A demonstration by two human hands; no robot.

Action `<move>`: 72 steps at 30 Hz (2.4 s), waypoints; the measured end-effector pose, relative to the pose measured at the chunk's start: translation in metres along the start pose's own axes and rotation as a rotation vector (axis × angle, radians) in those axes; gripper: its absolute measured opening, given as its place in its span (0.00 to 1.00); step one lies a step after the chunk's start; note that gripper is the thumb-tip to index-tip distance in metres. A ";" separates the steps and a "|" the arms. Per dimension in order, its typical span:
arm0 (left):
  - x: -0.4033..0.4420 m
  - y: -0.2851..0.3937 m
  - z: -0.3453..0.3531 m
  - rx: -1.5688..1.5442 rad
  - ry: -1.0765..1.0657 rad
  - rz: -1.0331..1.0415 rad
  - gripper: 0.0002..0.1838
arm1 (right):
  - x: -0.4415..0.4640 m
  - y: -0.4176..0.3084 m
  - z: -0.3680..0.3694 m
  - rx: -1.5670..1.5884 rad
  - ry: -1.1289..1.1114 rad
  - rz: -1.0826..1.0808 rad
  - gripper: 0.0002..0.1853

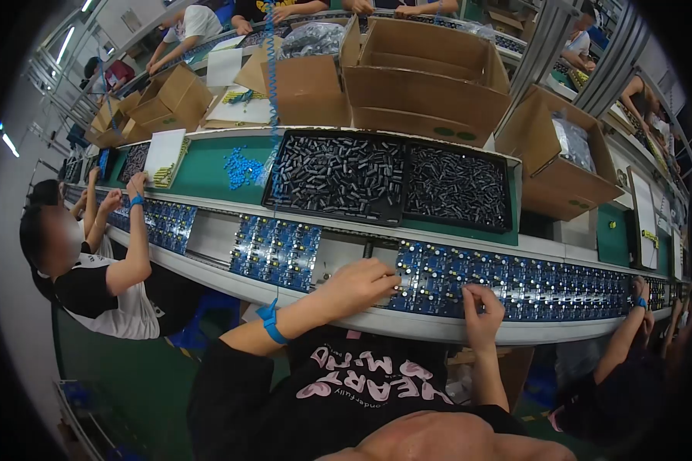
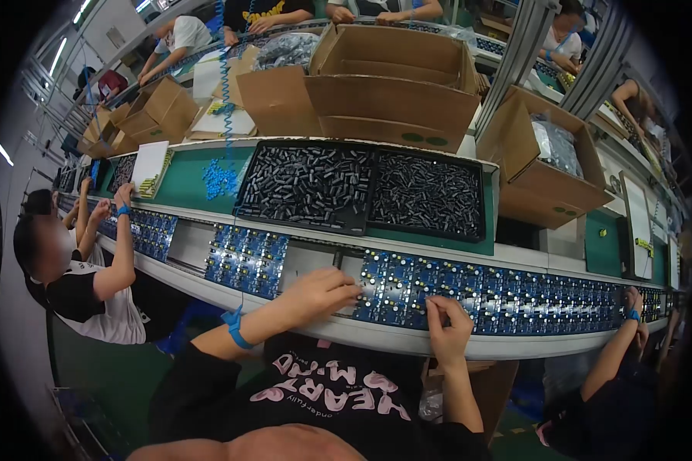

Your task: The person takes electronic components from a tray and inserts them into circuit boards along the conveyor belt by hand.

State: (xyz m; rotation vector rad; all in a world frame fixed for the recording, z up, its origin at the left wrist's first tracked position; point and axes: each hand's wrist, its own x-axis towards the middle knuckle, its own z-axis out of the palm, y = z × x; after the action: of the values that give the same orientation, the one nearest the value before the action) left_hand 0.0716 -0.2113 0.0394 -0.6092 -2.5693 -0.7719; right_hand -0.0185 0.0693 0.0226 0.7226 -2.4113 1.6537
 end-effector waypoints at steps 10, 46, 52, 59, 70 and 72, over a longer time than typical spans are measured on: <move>-0.114 -0.033 -0.072 0.454 0.562 -0.687 0.14 | -0.003 -0.001 0.002 0.008 -0.045 0.026 0.03; -0.186 -0.070 -0.077 0.472 0.813 -0.938 0.19 | 0.035 -0.277 0.006 -0.757 -0.162 -1.342 0.08; -0.188 -0.070 -0.077 0.503 0.807 -0.954 0.19 | 0.026 -0.280 -0.011 -0.948 -0.166 -1.206 0.11; -0.192 -0.074 -0.075 0.520 0.799 -0.917 0.18 | 0.017 -0.277 -0.027 -1.082 -0.279 -1.146 0.13; -0.189 -0.066 -0.074 0.511 0.771 -0.944 0.16 | 0.019 -0.103 0.085 -0.495 -0.861 -0.886 0.20; -0.198 -0.075 -0.073 0.501 0.769 -0.893 0.17 | 0.017 -0.079 0.099 -0.471 -0.816 -0.869 0.21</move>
State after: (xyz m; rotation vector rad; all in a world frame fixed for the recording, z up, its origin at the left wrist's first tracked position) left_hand 0.2157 -0.3685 -0.0301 0.8805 -2.0552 -0.4146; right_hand 0.0183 -0.0481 0.0569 2.1988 -2.1322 0.4534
